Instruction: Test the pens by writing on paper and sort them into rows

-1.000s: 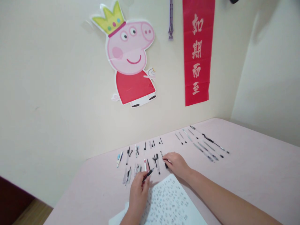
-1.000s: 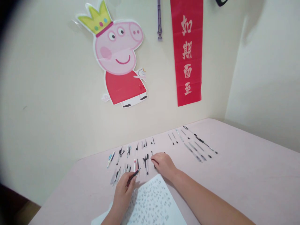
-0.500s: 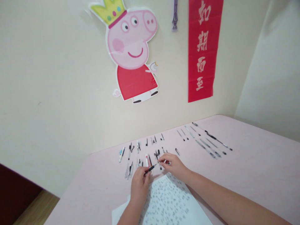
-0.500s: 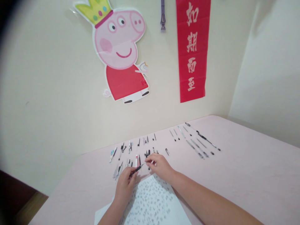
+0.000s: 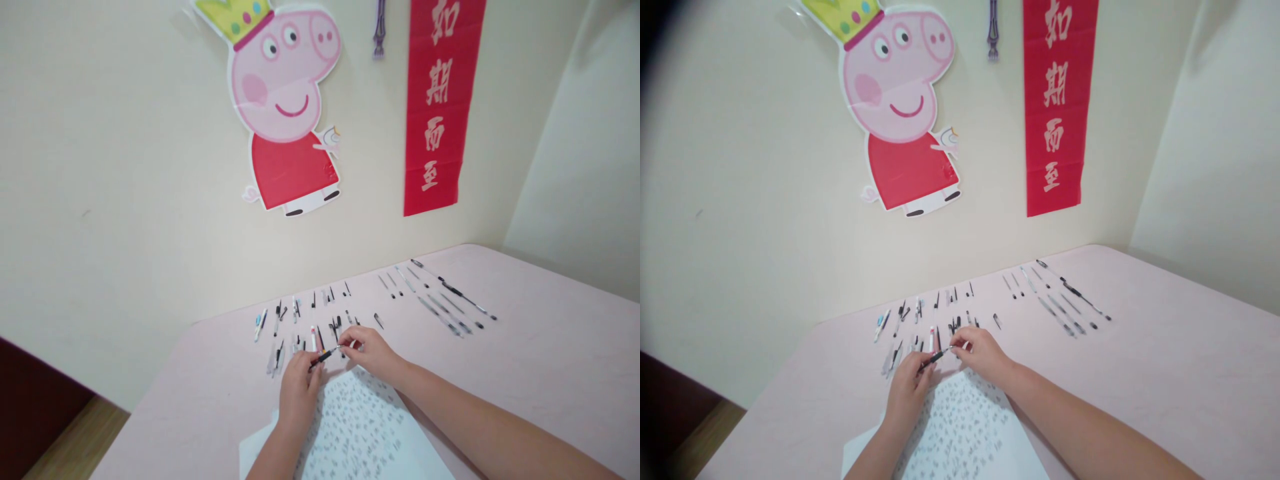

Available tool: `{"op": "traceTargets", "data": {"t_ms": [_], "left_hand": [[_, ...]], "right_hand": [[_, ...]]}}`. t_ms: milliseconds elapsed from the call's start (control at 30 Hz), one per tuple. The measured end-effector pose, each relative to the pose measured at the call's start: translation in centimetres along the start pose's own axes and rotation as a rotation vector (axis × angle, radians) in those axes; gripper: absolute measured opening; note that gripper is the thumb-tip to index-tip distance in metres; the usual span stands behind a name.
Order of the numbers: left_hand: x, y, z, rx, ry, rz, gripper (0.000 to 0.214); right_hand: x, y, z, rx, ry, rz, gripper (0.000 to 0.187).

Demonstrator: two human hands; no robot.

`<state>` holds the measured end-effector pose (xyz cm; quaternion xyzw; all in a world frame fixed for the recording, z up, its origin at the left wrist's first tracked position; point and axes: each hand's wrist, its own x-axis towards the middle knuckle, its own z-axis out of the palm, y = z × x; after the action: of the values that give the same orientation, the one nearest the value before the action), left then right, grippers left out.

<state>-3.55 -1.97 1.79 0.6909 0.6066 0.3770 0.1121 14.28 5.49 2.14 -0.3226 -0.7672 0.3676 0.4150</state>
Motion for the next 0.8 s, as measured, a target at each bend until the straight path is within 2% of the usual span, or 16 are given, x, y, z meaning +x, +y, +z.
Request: {"op": "traceTargets", "data": {"t_ms": [800], "left_hand": [[-0.2,0.3,-0.1,0.042,-0.004,0.037,0.018]], "right_hand": [[-0.2,-0.9,-0.1,-0.121,-0.043,-0.029,0.013]]}}
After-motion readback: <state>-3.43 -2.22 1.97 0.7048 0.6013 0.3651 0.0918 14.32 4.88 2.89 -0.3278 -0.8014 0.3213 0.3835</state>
